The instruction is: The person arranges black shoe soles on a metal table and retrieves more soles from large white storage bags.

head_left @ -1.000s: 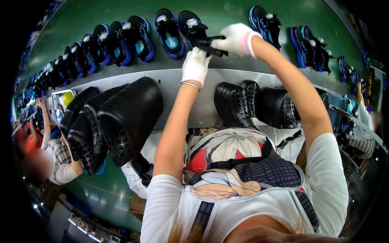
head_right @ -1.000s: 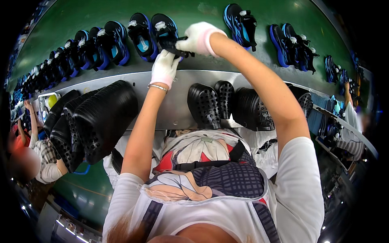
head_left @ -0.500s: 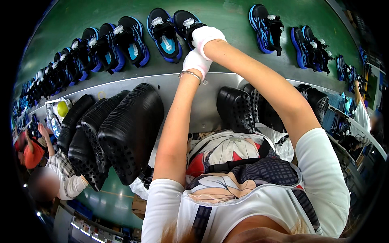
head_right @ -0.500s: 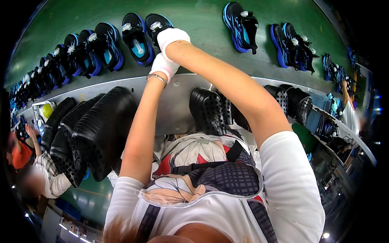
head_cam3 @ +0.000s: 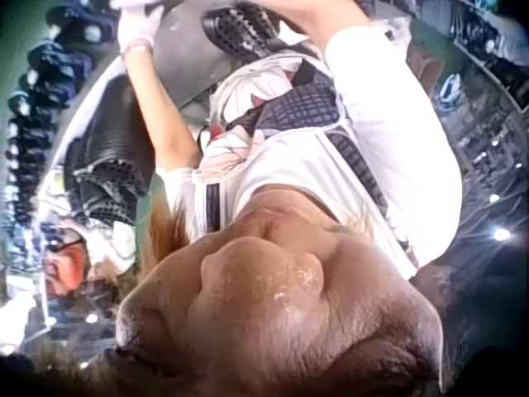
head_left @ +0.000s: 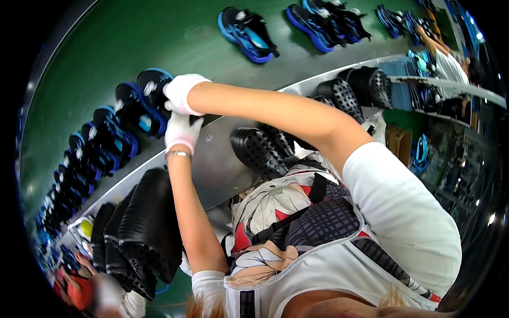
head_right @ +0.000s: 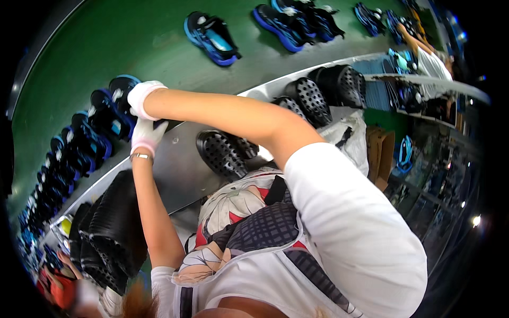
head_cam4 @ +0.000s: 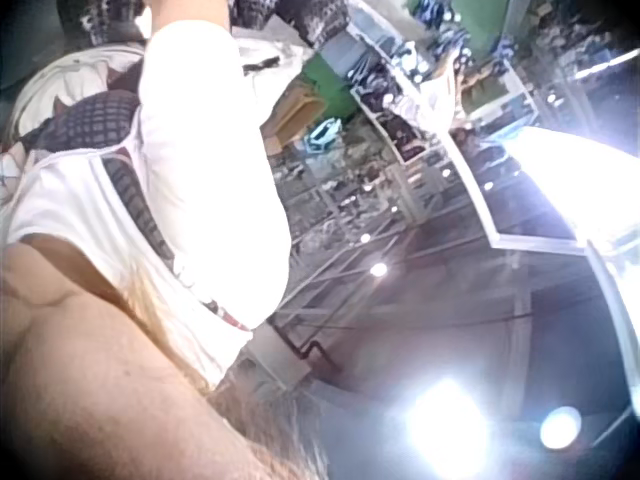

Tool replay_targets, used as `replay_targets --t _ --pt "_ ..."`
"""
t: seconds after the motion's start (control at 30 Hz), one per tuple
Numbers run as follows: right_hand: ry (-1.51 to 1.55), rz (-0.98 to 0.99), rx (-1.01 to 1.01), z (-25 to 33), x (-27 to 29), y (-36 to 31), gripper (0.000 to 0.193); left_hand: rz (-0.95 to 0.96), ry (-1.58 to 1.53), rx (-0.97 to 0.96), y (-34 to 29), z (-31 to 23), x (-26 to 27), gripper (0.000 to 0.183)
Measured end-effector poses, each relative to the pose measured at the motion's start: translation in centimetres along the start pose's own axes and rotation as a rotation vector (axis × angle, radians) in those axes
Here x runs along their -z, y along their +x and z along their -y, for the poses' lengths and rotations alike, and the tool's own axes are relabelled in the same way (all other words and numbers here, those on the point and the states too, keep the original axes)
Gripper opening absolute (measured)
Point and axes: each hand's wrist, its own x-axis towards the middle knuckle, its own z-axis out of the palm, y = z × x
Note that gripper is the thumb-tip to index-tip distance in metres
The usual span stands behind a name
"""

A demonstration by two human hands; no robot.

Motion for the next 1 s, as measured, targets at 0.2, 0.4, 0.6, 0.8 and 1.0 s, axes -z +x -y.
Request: replay_targets --t 0.2,0.4,0.6,0.8,1.0 --pt "-0.241 -0.118 -0.356 -12.9 7.6 -10.0 0.037 -0.269 0.021 -0.021 0.9 -7.9 5.9 0.041" --pt "-0.382 -0.208 -0.849 -31.6 8.2 -15.6 0.035 -0.136 -0.243 -0.305 8.0 -14.1 1.8 0.042" --pt "-0.258 -0.218 -0.679 -35.3 3.9 -13.5 0.035 0.068 -0.036 -0.233 14.2 -16.8 -4.7 0.035" --pt "-0.232 -0.096 -0.401 -27.1 2.8 -12.8 0.032 0.071 -0.063 -0.409 13.8 -20.0 -8.2 0.028" --pt "-0.038 -0.306 -0.135 -25.8 5.8 -22.7 0.038 -0.011 -0.155 -0.431 12.7 -19.9 -6.2 0.027"
